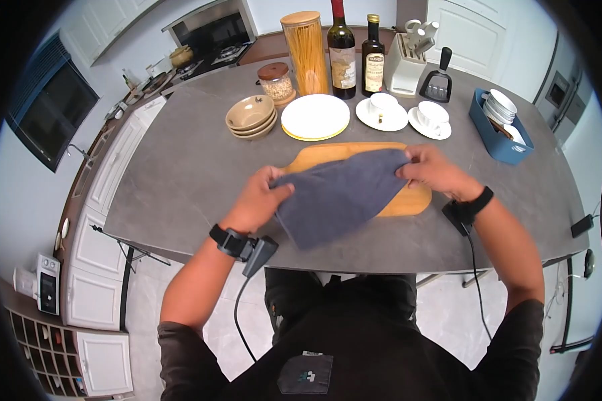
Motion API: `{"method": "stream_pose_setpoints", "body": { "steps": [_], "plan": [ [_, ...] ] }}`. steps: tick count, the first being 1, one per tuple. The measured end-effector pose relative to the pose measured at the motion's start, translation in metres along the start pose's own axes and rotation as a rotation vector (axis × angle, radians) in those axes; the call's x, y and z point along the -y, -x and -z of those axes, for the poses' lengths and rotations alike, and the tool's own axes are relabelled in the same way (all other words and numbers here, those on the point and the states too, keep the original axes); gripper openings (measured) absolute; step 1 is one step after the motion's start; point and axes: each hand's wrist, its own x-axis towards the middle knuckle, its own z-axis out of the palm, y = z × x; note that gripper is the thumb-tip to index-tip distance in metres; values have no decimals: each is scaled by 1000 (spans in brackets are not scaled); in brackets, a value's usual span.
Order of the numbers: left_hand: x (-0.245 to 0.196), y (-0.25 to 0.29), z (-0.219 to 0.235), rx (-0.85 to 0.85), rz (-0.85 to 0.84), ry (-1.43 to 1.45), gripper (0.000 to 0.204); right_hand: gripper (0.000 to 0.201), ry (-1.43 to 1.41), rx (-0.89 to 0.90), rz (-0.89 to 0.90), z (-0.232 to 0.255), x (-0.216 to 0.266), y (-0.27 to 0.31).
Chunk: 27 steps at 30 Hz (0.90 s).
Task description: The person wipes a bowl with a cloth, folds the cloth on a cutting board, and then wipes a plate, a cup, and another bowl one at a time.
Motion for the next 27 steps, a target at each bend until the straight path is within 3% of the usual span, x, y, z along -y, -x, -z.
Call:
{"method": "stream_pose_setpoints", "body": {
  "steps": [2, 3, 5, 6, 8, 11, 12, 13, 14, 15, 17, 19, 21, 23, 27],
  "plan": [
    [-1, -19, 6, -85, 27, 99, 31, 17, -414, -132, 19, -1, 13, 18],
    [-13, -28, 7, -86, 27, 104, 31, 17, -409, -132, 18, 2, 14, 18],
    [-39, -47, 7, -88, 59, 415, 34, 26, -574, -241, 41, 10, 16, 20],
    [-44, -60, 10, -83, 51, 417, 34, 26, -570, -249, 45, 12, 22, 23],
    [-55, -78, 13, -104, -101, 497, 38, 33, -523, -440, 245, 15, 37, 29],
    [-65, -78, 19, -46, -194, 427, 40, 41, -457, -472, 296, 10, 38, 48],
    [-66, -76, 20, -16, -142, 393, 45, 41, -458, -473, 289, 7, 33, 54],
    [-61, -74, 21, -14, -135, 397, 45, 45, -370, -370, 156, 4, 27, 63],
    [-56, -70, 21, 9, -46, 147, 48, 49, -279, -266, 27, 3, 22, 71],
    [-50, -67, 22, 33, 38, -105, 51, 49, -279, -266, 27, 2, 14, 76],
    [-8, -70, 24, -46, 35, -178, 50, 56, 327, -81, -43, 1, -4, 85],
    [23, -73, 39, -64, -212, -518, 45, 53, 403, -142, 33, 6, -15, 90],
    [13, -57, 39, -43, -157, -423, 37, 48, 344, -185, 23, 15, -20, 84],
    [-8, -45, 35, 136, -84, -428, 32, 45, 289, -172, 35, 18, -18, 68],
    [-25, -43, 9, 132, -93, -357, 29, 38, 290, -174, 129, 19, -9, 23]
  ]
}}
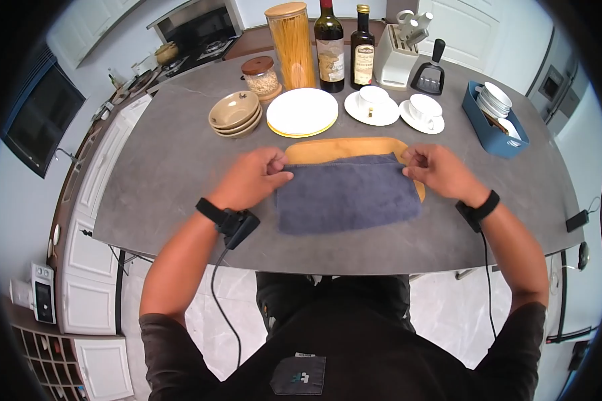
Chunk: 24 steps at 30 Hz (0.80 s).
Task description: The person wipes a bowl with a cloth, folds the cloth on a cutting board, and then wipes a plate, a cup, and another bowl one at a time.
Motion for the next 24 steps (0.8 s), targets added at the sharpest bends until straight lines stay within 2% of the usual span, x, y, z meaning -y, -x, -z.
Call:
{"method": "stream_pose_setpoints", "body": {
  "steps": [2, 4, 6, 8, 10, 12, 16, 18, 20, 22, 24],
  "plan": [
    [9, -12, -7, -119, -203, -247, 31, 36, 49, 30, 31, -7, -8, -21],
    [16, -20, -8, -63, -173, -272, 32, 35, 101, 54, 58, -6, -12, -30],
    [21, -27, -7, -5, -141, -295, 33, 31, 191, 163, -23, -7, -4, -34],
    [25, -30, -9, 56, -76, -230, 30, 32, 166, 164, -22, -9, -10, -38],
    [28, -30, -14, 11, -107, -228, 28, 33, 137, 167, -32, -12, -17, -37],
    [29, -30, -15, -38, -137, -229, 27, 36, 68, 133, -65, -12, -12, -36],
    [24, -34, -10, 61, -60, -185, 21, 36, 107, 76, -73, -10, 14, -22],
    [22, -33, -11, 95, -31, -183, 19, 32, 143, 55, -36, -11, 16, -18],
    [19, -28, -15, -46, -161, -294, 18, 30, 149, 49, 6, -14, 10, -15],
    [14, -23, -14, -56, -186, -262, 18, 27, 156, 42, 48, -16, 0, -11],
    [9, -13, -10, -68, -209, -233, 19, 26, 174, -86, 257, -19, -5, -4]
  ]
}}
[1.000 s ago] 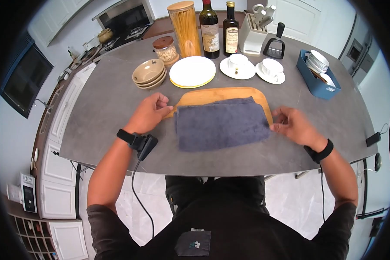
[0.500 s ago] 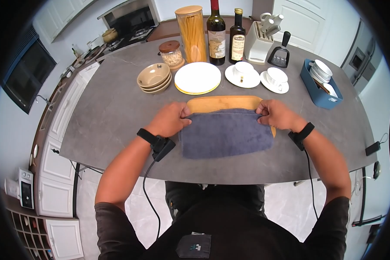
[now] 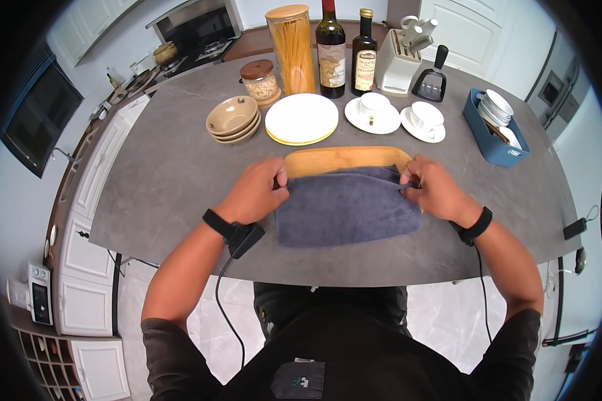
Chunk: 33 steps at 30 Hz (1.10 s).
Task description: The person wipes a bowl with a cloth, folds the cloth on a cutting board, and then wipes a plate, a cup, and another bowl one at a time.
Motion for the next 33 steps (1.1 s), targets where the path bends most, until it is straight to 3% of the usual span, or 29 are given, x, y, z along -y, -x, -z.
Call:
{"method": "stream_pose_setpoints", "body": {
  "steps": [2, 6, 9, 11, 12, 14, 16, 18, 24, 27, 30, 33],
  "plan": [
    [-3, 9, 4, 41, 105, 194, 16, 24, -83, 23, -47, 6, 4, 3],
    [11, 14, 2, 15, 27, 334, 13, 16, -316, 114, -209, 21, 21, -2],
    [21, 12, 7, 115, 35, 391, 17, 14, -377, 85, -156, 16, 11, -16],
    [32, 7, 6, 175, 251, 519, 17, 15, -384, 75, -177, 7, -5, -28],
    [37, 4, 6, 171, 245, 515, 17, 16, -389, 66, -198, 2, -13, -34],
    [43, -4, 7, 229, 485, 537, 16, 21, -398, 105, -228, -8, -23, -46],
    [46, -7, 4, 202, 476, 540, 15, 26, -407, 149, -256, -12, -31, -53],
    [38, -6, 3, 178, 473, 545, 15, 32, -207, 150, -254, -15, -27, -59],
    [31, -5, -3, 136, 359, 204, 22, 38, -173, 360, -271, -10, -34, -81],
    [30, -6, 1, 160, 363, 179, 22, 34, -149, 446, -403, 0, -19, -89],
    [28, -5, 5, 228, 402, 160, 21, 28, -172, 467, -403, -2, -25, -96],
    [28, 0, 7, 226, 314, 36, 22, 25, -87, 455, -331, -3, -27, -96]
  ]
}}
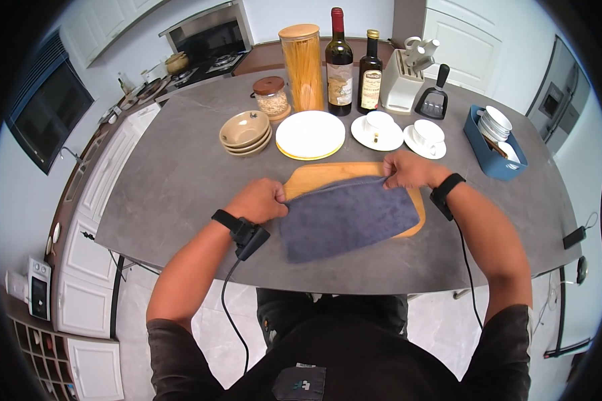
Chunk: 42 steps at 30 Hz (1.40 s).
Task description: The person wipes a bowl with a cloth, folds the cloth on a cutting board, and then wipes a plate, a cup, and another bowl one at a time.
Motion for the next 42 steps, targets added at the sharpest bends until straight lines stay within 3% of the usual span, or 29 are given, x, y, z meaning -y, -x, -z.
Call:
{"method": "stream_pose_setpoints", "body": {
  "steps": [1, 2, 3, 5, 7, 11, 13, 20, 25, 35, 38, 40, 42],
  "plan": [
    [0, 1, -2, -45, -51, -30, 23, 25, 3, 4, 4, -2, -5, 1],
    [2, 4, -3, -89, -97, -60, 24, 26, 81, -99, 115, -7, -14, 2],
    [2, 7, -3, -91, -84, -58, 24, 26, 156, -198, 229, -13, -13, 5],
    [1, 8, -2, -110, -93, 8, 25, 26, 154, -251, 262, -21, -13, 12],
    [2, 8, 0, -124, -95, 19, 22, 22, 225, -372, 450, -24, -14, 15],
    [-1, 6, 1, -149, -109, 73, 18, 22, 234, -276, 471, -17, 2, 16],
    [-3, 8, 3, -97, -81, 127, 17, 24, 263, -165, 356, -14, 9, 17],
    [15, 3, -1, 2, -49, 355, 13, 24, 226, -173, 427, -16, -1, 12],
    [18, 0, 3, 27, -67, 377, 14, 25, 129, -121, 303, -16, 1, 19],
    [10, -5, 14, 16, -50, 329, 5, 20, 24, -87, 266, -22, 1, 34],
    [6, -4, 14, -4, -39, 297, 8, 19, 67, -132, 347, -24, -5, 32],
    [9, -6, 13, -3, -43, 313, 8, 22, -122, -167, 360, -24, -9, 34],
    [12, -4, 15, -4, -42, 330, 9, 23, -107, -216, 396, -23, -8, 39]
  ]
}}
